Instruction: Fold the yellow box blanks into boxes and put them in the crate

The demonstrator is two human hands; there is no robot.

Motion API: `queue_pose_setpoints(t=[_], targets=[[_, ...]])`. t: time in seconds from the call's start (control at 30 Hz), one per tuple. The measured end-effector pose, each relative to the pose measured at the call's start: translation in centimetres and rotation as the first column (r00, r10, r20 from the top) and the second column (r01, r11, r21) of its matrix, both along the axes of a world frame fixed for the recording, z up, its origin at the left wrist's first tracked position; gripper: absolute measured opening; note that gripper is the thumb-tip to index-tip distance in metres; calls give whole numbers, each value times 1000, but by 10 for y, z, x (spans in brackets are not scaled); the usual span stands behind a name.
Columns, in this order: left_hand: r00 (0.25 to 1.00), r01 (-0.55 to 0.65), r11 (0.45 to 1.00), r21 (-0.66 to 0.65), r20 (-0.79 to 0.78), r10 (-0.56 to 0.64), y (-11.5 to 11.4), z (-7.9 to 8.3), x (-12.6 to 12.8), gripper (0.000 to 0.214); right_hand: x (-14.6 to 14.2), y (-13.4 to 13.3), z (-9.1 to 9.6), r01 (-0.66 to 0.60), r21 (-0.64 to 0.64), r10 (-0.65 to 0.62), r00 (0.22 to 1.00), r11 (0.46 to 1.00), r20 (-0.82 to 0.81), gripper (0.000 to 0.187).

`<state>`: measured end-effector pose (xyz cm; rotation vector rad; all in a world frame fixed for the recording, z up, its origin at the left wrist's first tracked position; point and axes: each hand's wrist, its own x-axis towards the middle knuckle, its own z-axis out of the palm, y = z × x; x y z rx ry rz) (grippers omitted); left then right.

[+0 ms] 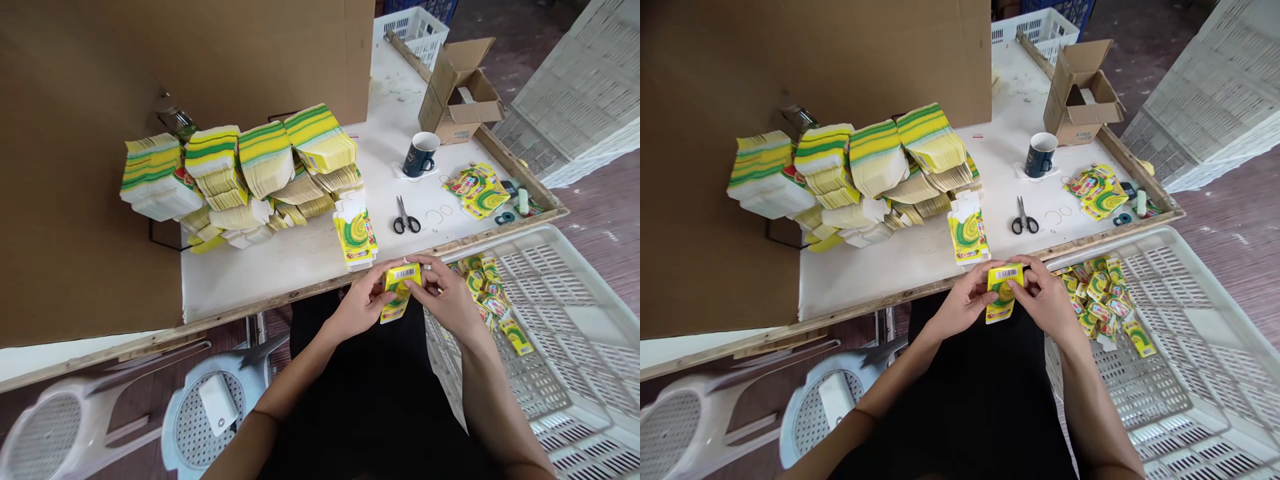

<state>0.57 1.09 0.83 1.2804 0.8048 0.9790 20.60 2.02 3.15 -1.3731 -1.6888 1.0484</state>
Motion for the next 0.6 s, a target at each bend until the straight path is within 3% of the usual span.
queue_pose_setpoints(t=[0.17,0.4,0.6], targets=[[998,25,999,-46,64,-22,2,-1,-3,52,-11,-1,-10,52,49,-57,993,997,101,34],[994,-3,996,-94,108,13,2,2,-4,57,-11,-2,-9,24,102,-30,998,995,59,38],[985,3,997,-76,172,10,4,0,0,55,-4,-1,-10,103,246,-93,994,964,-52,21]])
